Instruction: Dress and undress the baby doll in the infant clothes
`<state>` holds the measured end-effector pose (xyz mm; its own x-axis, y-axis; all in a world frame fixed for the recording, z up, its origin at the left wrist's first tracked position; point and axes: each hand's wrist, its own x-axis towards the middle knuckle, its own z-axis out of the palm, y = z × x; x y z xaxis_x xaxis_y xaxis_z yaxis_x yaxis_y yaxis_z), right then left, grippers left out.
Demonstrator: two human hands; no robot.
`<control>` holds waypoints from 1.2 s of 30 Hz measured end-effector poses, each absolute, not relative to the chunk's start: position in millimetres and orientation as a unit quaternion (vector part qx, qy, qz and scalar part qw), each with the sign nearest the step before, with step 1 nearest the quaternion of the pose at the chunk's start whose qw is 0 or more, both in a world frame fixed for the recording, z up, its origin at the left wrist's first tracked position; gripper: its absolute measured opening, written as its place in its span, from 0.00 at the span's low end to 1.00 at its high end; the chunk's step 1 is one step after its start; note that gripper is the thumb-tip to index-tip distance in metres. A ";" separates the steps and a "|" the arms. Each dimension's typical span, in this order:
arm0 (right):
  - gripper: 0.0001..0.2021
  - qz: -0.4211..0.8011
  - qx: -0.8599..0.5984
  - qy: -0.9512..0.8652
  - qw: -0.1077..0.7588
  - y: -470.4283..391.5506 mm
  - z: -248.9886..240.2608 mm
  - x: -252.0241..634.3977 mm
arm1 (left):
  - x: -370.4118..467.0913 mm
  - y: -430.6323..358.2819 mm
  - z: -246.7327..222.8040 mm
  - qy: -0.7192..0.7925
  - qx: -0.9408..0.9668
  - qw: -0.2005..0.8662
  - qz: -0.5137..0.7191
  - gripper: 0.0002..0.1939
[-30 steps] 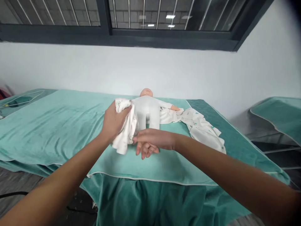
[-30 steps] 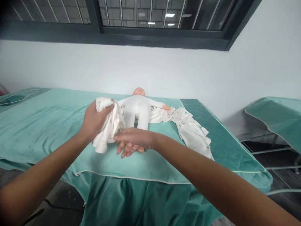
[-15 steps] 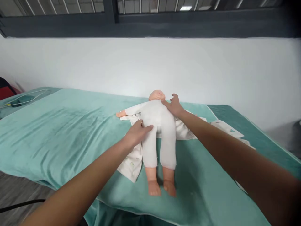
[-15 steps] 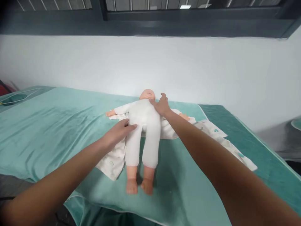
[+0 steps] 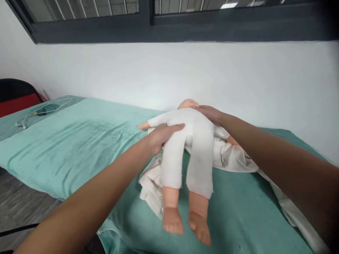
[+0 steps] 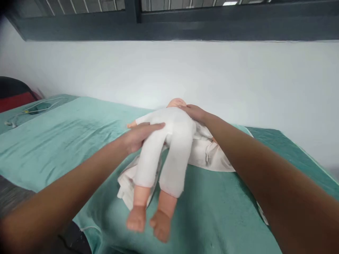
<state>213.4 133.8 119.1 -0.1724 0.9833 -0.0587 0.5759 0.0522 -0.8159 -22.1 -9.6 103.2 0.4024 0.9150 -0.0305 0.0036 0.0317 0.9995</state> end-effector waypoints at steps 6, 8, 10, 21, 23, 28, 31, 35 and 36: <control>0.33 0.364 -0.563 -0.679 0.300 163.8 139.5 127.4 | -102.8 -3.4 134.1 0.480 0.463 0.608 0.430 0.26; 0.34 0.362 -0.537 -0.701 0.299 176.0 139.3 93.6 | -128.2 1.0 134.5 0.503 0.448 0.593 0.441 0.26; 0.33 0.353 -0.508 -0.730 0.293 188.6 135.1 61.3 | -152.7 8.0 128.9 0.522 0.427 0.585 0.451 0.28; 0.32 0.383 -0.254 -0.838 0.296 240.2 65.5 -50.8 | -235.6 30.2 58.6 0.582 0.382 0.540 0.473 0.26; 0.35 0.366 -0.280 -0.842 0.281 239.8 57.8 -43.3 | -236.9 29.6 50.7 0.576 0.396 0.542 0.466 0.27; 0.37 0.259 -0.496 -0.821 0.114 229.1 53.3 45.9 | -225.3 12.3 54.6 0.721 0.485 0.255 0.425 0.26; 0.35 0.220 -0.547 -0.805 0.061 204.3 63.8 133.5 | -194.3 -29.8 65.5 0.697 0.564 0.068 0.437 0.19; 0.27 0.163 -0.584 -0.795 -0.017 145.4 81.6 236.4 | -136.1 -97.1 53.2 0.631 0.656 0.229 0.346 0.20; 0.24 0.153 -0.583 -0.798 -0.026 129.5 85.4 252.8 | -122.9 -107.6 45.5 0.608 0.691 0.244 0.306 0.22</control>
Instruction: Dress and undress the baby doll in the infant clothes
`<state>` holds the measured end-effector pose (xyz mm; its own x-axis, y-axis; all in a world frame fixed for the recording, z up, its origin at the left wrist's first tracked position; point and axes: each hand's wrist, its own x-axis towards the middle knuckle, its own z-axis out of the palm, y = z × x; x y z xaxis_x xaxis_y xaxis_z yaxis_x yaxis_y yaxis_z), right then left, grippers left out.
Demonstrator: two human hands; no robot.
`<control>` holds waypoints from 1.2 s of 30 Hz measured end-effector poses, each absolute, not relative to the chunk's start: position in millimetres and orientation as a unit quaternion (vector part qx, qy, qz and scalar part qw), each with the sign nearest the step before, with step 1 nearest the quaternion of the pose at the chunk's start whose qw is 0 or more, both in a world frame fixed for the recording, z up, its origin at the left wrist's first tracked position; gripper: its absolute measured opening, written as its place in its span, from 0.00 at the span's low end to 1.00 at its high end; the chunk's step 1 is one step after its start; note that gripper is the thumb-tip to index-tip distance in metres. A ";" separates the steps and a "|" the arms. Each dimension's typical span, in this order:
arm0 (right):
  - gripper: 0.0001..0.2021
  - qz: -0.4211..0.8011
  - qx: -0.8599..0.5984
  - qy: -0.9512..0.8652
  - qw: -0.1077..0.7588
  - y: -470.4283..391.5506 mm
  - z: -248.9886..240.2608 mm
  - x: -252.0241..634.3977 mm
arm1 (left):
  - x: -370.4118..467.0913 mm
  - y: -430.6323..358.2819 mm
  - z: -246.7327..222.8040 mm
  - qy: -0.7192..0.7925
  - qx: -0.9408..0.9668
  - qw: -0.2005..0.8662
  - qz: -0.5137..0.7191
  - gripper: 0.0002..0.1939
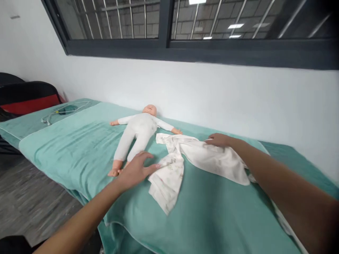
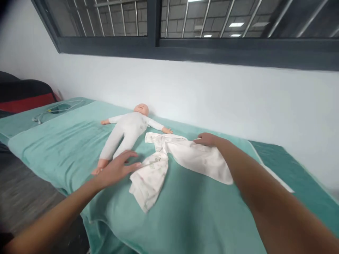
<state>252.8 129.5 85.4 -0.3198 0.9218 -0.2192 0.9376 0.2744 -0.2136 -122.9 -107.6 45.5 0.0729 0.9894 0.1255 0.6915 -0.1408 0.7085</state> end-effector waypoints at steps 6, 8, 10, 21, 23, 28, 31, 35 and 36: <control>0.16 -0.103 0.521 0.847 0.001 49.2 108.2 265.9 | -60.1 -117.9 34.7 0.503 0.811 0.156 0.255 0.11; 0.16 -0.102 0.484 0.869 -0.035 18.3 123.8 255.3 | -38.8 -118.6 53.7 0.458 0.837 0.100 0.281 0.10; 0.16 -0.140 0.402 0.898 -0.111 -20.7 146.3 247.5 | -15.4 -120.8 76.7 0.427 0.849 0.050 0.308 0.09; 0.25 -0.295 0.498 0.775 -0.253 -176.5 219.5 316.5 | 84.0 -142.1 149.3 0.465 0.780 0.026 0.418 0.11; 0.34 -0.347 0.502 0.745 -0.271 -180.4 201.7 322.4 | 98.9 -152.4 157.9 0.437 0.747 0.067 0.496 0.10; 0.37 -0.522 0.386 0.641 -0.411 -183.5 146.3 289.7 | 115.3 -179.3 157.0 0.395 0.658 0.233 0.598 0.15; 0.34 -0.643 0.326 0.506 -0.474 -182.0 113.2 246.0 | 101.1 -198.4 136.4 0.423 0.658 0.257 0.568 0.30; 0.33 -0.739 0.267 0.407 -0.466 -193.9 68.1 169.8 | 61.7 -229.6 102.8 0.521 0.616 0.222 0.548 0.47; 0.35 -0.758 0.252 0.404 -0.446 -201.8 57.9 152.3 | 49.4 -237.9 94.7 0.548 0.583 0.212 0.561 0.45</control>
